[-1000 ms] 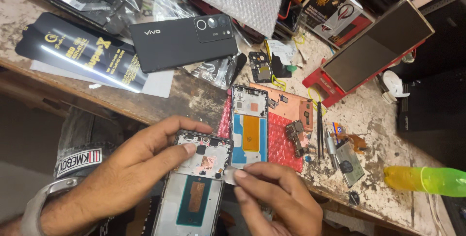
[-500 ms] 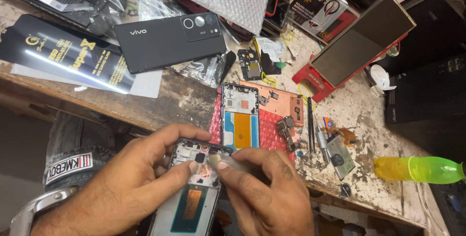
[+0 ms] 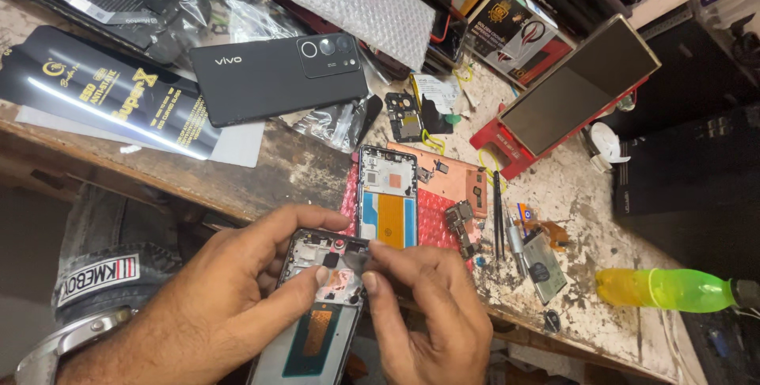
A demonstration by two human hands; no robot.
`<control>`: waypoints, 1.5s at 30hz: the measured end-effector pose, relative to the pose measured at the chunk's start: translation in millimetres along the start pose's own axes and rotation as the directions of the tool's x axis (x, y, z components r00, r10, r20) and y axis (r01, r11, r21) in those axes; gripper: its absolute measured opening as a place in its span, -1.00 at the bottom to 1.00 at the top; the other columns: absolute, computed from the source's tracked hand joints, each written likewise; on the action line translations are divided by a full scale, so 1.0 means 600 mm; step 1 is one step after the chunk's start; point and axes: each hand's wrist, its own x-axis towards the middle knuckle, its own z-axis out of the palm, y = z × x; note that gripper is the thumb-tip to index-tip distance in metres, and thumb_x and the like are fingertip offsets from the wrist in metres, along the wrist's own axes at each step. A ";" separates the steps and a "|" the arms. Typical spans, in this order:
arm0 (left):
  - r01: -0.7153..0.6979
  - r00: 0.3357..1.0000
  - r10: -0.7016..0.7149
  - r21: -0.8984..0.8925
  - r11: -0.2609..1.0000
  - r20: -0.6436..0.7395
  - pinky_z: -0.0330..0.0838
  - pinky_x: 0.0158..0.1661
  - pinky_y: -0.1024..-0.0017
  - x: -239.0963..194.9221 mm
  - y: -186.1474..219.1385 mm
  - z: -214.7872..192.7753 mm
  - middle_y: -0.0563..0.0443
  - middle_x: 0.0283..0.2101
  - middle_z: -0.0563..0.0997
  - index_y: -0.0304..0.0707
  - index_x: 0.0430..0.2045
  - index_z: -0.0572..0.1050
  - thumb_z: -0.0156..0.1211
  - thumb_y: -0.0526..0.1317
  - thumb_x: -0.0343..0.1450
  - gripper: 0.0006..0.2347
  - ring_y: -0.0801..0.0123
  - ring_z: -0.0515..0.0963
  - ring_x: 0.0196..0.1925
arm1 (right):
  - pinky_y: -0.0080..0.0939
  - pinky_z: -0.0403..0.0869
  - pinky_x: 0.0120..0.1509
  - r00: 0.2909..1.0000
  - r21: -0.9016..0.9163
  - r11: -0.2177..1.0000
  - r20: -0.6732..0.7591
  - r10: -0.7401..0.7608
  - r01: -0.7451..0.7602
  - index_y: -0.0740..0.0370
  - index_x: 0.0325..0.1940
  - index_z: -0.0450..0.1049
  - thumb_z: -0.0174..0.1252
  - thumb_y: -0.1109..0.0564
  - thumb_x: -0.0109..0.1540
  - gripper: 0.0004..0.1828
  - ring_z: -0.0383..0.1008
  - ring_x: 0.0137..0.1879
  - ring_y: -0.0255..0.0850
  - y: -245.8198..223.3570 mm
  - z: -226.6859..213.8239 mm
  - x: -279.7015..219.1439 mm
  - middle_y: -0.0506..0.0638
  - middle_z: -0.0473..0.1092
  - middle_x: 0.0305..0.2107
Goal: The person is repairing a disassembled smartphone. They use a metal prying tool to remove a small internal component from the phone's frame and then place it on the workbench.
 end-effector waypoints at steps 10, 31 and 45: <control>0.176 0.983 -0.181 0.120 0.977 0.032 0.45 -0.50 0.48 0.006 0.014 -0.007 0.07 -0.49 0.57 0.01 0.25 0.36 0.21 -0.15 0.37 -0.51 0.56 0.43 -0.49 | -0.32 0.59 -0.04 0.973 0.113 0.988 0.220 0.076 -0.103 0.32 -0.18 0.57 0.24 0.33 0.21 -0.89 0.61 -0.07 -0.27 -0.004 -0.041 0.032 0.06 0.50 -0.13; 0.383 0.920 -0.373 -0.470 0.796 0.118 0.51 0.00 0.09 -0.018 -0.139 -0.072 -0.34 -0.08 0.60 -0.19 0.27 0.28 0.20 -0.28 0.42 -0.52 0.06 0.63 -0.02 | -0.11 0.70 -0.23 0.836 0.674 0.504 0.367 0.408 -0.541 0.54 -0.19 0.54 0.22 0.47 0.19 -0.88 0.69 -0.28 -0.04 0.153 -0.016 -0.094 0.32 0.55 -0.28; 0.137 0.859 -0.245 -0.260 0.956 -0.449 0.57 -0.02 0.21 -0.061 -0.215 -0.011 -0.26 -0.04 0.67 -0.34 -0.03 0.54 0.39 -0.23 0.36 -0.67 0.08 0.67 -0.01 | -0.09 0.66 -0.26 0.794 0.824 0.232 0.359 0.490 -0.516 0.49 -0.19 0.51 0.21 0.46 0.25 -0.94 0.70 -0.26 0.00 0.057 0.118 -0.102 0.32 0.54 -0.32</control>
